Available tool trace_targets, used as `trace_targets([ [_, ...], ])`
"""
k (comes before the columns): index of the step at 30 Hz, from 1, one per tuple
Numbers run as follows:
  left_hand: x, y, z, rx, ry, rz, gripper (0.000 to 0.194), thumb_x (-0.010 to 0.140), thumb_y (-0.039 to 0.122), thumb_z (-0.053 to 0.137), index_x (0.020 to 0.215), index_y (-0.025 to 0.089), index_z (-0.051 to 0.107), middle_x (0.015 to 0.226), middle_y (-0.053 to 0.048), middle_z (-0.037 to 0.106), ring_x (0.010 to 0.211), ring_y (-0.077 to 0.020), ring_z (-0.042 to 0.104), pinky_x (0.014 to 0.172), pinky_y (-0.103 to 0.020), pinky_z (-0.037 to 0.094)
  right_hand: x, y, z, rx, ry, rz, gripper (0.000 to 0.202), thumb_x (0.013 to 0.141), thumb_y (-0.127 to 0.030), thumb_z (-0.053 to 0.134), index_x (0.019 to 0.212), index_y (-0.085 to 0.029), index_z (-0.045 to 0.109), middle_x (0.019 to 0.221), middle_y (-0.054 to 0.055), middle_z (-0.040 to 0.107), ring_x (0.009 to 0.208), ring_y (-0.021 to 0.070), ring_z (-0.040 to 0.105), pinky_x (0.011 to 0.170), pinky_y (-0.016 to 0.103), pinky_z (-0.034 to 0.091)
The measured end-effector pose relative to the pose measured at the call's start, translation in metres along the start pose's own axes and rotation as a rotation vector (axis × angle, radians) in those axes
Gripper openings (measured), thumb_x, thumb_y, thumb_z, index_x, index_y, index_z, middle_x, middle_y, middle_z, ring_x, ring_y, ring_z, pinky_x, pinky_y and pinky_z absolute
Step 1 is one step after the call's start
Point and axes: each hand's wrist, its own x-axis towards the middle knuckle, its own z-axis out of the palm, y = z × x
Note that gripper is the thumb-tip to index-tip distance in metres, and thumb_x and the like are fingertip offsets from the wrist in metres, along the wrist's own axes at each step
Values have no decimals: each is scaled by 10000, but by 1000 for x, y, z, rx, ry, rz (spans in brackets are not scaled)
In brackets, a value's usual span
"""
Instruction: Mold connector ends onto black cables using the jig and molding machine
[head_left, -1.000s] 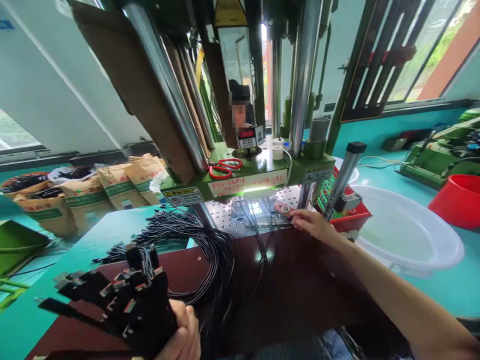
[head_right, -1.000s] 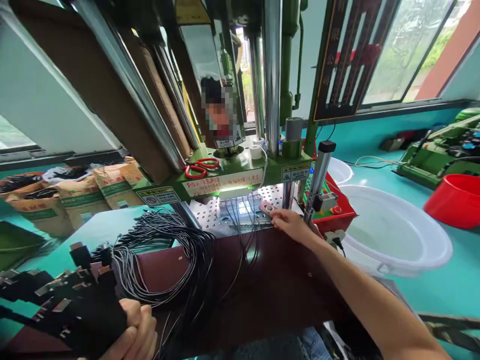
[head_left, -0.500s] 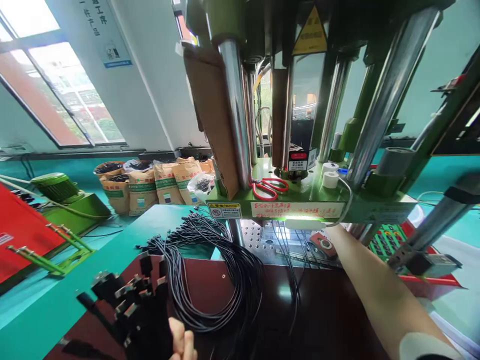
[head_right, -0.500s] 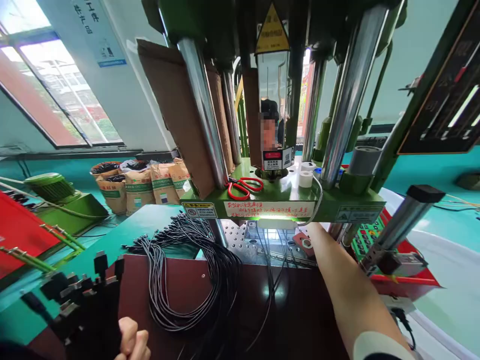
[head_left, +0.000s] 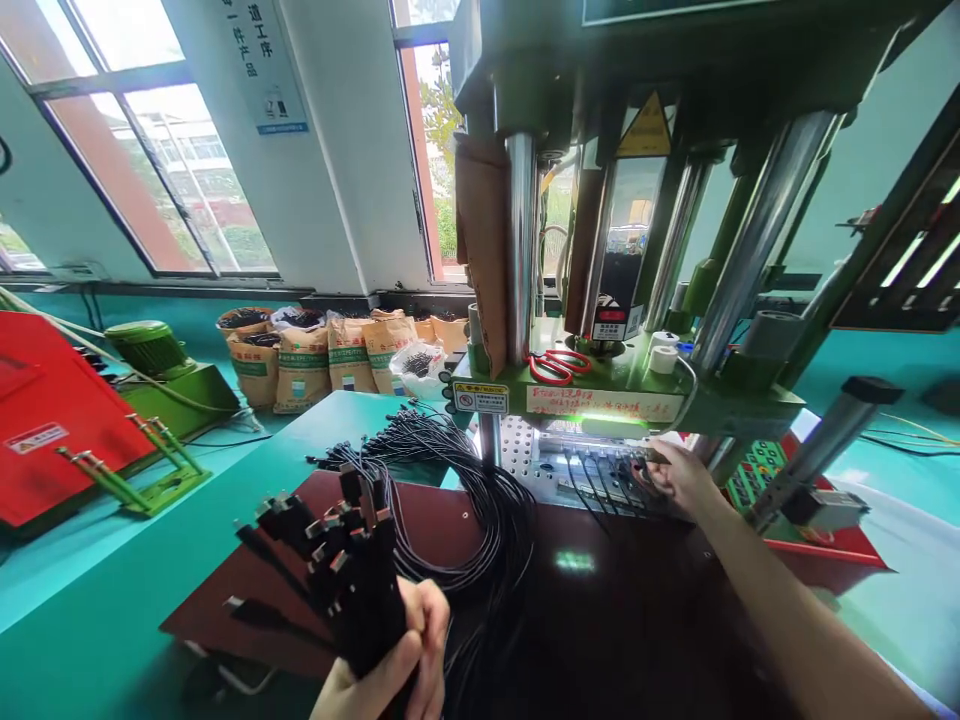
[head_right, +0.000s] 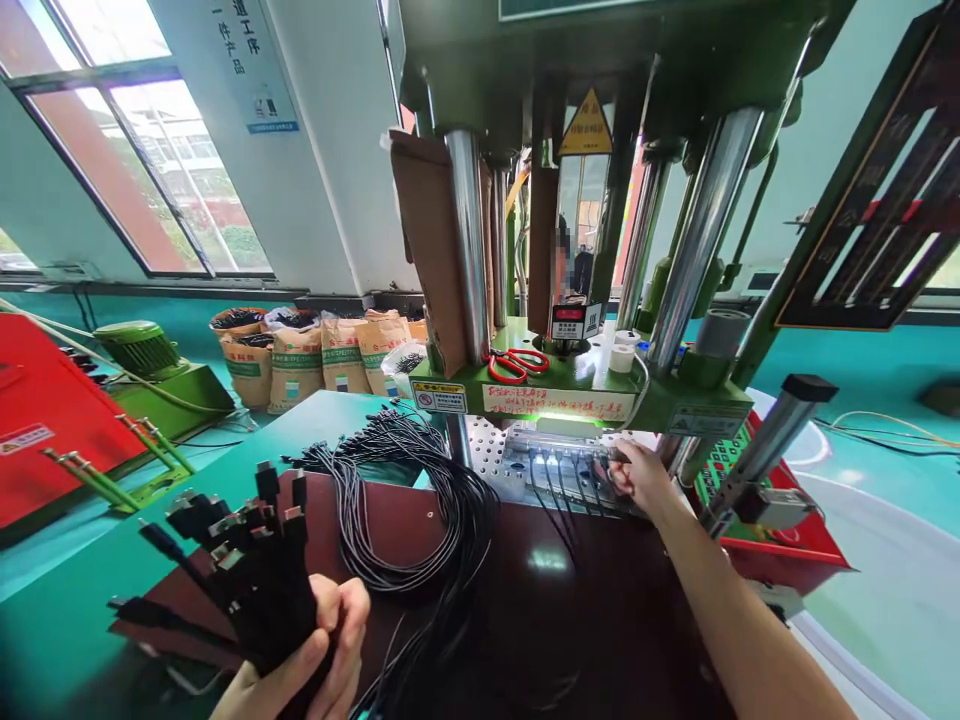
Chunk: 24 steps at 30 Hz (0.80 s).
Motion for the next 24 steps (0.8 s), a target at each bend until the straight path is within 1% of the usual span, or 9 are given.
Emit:
trace_targets([
  [2,-4,-4,5,15,-38,55,240,729,344,637,687,181,467,735,-2,539,408,-39,433,400,-193,374,-34,3,1,65,19,30,233,805,-406,492,750,-183,529,479,-54,451,311,56,318,281,178,211],
  [4,-9,-9,11,29,-59,88,263,693,361,670,669,174,486,806,-30,565,500,-85,508,472,-240,440,-69,-3,12,127,32,28,199,762,-405,536,793,-209,543,492,-49,468,335,68,353,295,180,221],
  [7,-16,-14,20,104,-41,118,261,644,361,709,660,157,546,999,-97,575,798,-211,578,680,-340,492,-108,-30,46,234,32,-28,204,723,-409,594,781,-216,559,502,-54,467,353,62,354,310,174,220],
  [9,-21,-17,26,191,-14,140,221,653,342,702,679,151,593,1117,-119,552,1018,-286,516,838,-395,447,-122,-56,76,309,14,-95,212,698,-400,630,758,-205,572,496,-53,468,365,62,371,321,173,243],
  [12,-26,-20,33,252,-31,142,220,645,354,704,698,153,632,1166,-119,549,1153,-322,425,953,-433,356,-129,-89,122,372,-50,-208,225,684,-399,648,745,-194,577,490,-55,471,382,60,397,334,163,262],
  [15,-22,-21,34,218,-128,115,261,597,385,731,684,155,643,1157,-118,563,1160,-339,420,956,-454,339,-130,-105,161,360,-174,-286,235,703,-406,632,745,-184,567,472,-65,447,370,58,387,322,158,234],
  [20,-14,-18,27,-2,-318,129,350,462,411,800,545,146,586,1128,-106,573,1187,-371,382,917,-480,359,-130,-100,208,273,-341,-299,241,761,-417,574,748,-178,547,436,-76,431,339,58,364,310,158,211],
  [22,-15,-17,24,-145,-352,180,349,485,396,797,536,147,559,1065,-91,583,1138,-346,447,909,-471,364,-128,-95,220,268,-372,-308,238,768,-412,568,747,-177,543,428,-80,430,333,57,358,309,159,218],
  [24,-17,-16,21,-270,-345,216,328,538,372,778,571,151,538,936,-50,574,980,-291,566,873,-457,390,-124,-91,229,274,-384,-320,237,768,-410,570,752,-175,545,432,-76,452,332,58,363,310,161,225],
])
